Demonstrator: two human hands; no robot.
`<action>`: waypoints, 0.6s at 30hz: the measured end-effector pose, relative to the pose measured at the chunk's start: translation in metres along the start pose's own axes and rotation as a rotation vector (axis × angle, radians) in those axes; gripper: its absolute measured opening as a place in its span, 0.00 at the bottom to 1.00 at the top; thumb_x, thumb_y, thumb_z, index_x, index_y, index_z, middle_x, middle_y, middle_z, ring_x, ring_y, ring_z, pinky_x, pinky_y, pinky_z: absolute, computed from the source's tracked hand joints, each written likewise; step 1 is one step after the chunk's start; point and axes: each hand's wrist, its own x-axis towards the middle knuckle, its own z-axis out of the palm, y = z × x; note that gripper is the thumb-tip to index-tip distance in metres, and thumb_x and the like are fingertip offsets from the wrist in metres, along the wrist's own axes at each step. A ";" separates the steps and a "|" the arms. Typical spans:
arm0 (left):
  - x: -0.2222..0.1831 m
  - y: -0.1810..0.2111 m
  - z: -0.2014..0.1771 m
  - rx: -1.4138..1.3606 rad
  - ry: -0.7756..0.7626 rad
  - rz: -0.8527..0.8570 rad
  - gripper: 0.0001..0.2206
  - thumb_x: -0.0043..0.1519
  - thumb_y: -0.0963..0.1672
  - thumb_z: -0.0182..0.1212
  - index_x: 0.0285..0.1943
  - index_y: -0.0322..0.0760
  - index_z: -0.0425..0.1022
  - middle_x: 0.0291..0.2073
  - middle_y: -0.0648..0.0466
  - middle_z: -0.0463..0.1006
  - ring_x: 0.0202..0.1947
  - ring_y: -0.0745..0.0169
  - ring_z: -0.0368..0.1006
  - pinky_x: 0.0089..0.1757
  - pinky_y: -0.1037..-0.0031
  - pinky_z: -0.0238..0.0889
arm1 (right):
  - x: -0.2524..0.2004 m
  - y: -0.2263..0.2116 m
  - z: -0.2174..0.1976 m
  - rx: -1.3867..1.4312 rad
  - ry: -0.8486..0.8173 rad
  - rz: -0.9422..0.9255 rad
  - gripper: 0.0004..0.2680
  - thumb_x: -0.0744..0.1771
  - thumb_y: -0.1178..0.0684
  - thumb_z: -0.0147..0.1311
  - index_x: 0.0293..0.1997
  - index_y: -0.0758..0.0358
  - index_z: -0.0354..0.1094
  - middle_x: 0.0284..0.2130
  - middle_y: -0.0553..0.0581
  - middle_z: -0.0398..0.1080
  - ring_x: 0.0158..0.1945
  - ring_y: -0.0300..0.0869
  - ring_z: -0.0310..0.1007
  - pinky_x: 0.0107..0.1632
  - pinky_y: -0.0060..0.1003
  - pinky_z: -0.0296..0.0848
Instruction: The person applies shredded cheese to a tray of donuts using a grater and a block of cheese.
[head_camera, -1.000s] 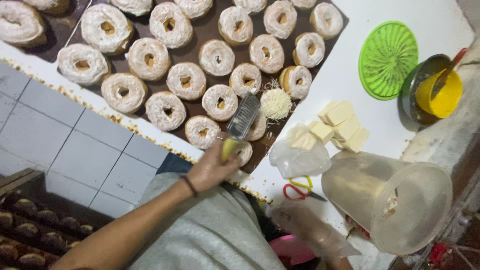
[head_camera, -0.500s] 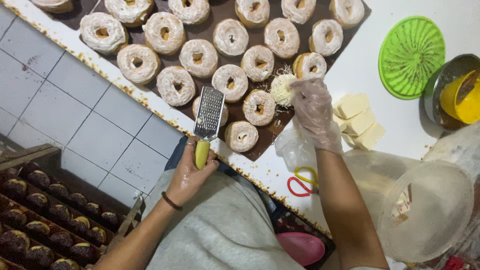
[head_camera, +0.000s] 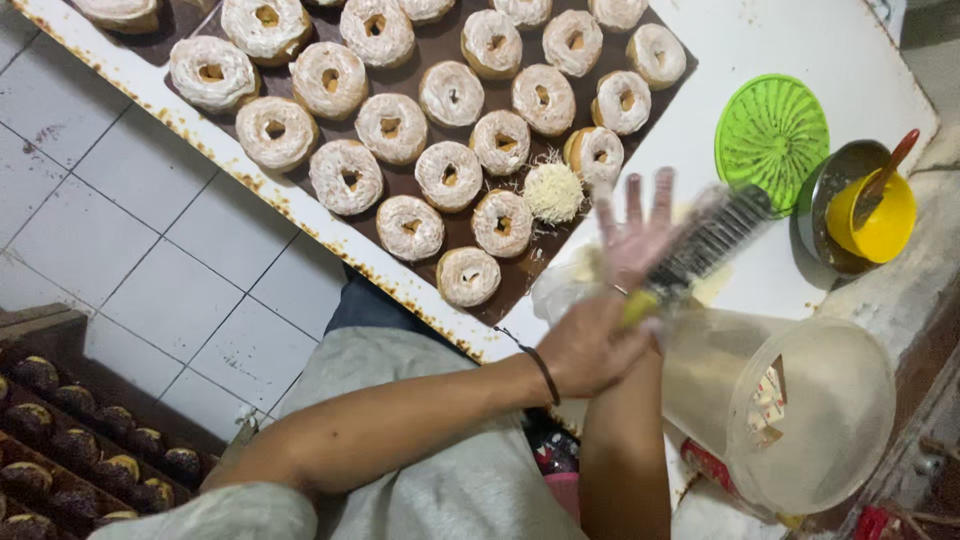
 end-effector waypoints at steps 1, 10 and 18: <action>-0.004 0.002 0.007 -0.038 -0.074 -0.002 0.14 0.70 0.47 0.57 0.63 0.43 0.67 0.43 0.38 0.79 0.44 0.38 0.78 0.47 0.55 0.70 | -0.005 -0.011 -0.004 0.072 0.060 0.069 0.28 0.67 0.34 0.57 0.75 0.34 0.47 0.74 0.55 0.53 0.76 0.55 0.53 0.76 0.72 0.54; -0.048 0.007 0.008 -0.336 -0.485 -0.036 0.14 0.63 0.44 0.59 0.56 0.37 0.68 0.45 0.42 0.78 0.38 0.47 0.79 0.40 0.62 0.72 | -0.052 -0.090 -0.047 -0.121 0.235 -0.014 0.14 0.74 0.44 0.51 0.67 0.56 0.64 0.60 0.56 0.70 0.63 0.47 0.66 0.72 0.51 0.62; -0.001 -0.073 -0.048 -0.189 0.083 -0.429 0.19 0.60 0.49 0.71 0.47 0.32 0.71 0.25 0.56 0.71 0.27 0.70 0.66 0.31 0.73 0.65 | -0.086 -0.047 -0.061 -1.508 0.338 0.081 0.13 0.68 0.53 0.59 0.58 0.63 0.70 0.52 0.63 0.74 0.56 0.52 0.75 0.61 0.47 0.74</action>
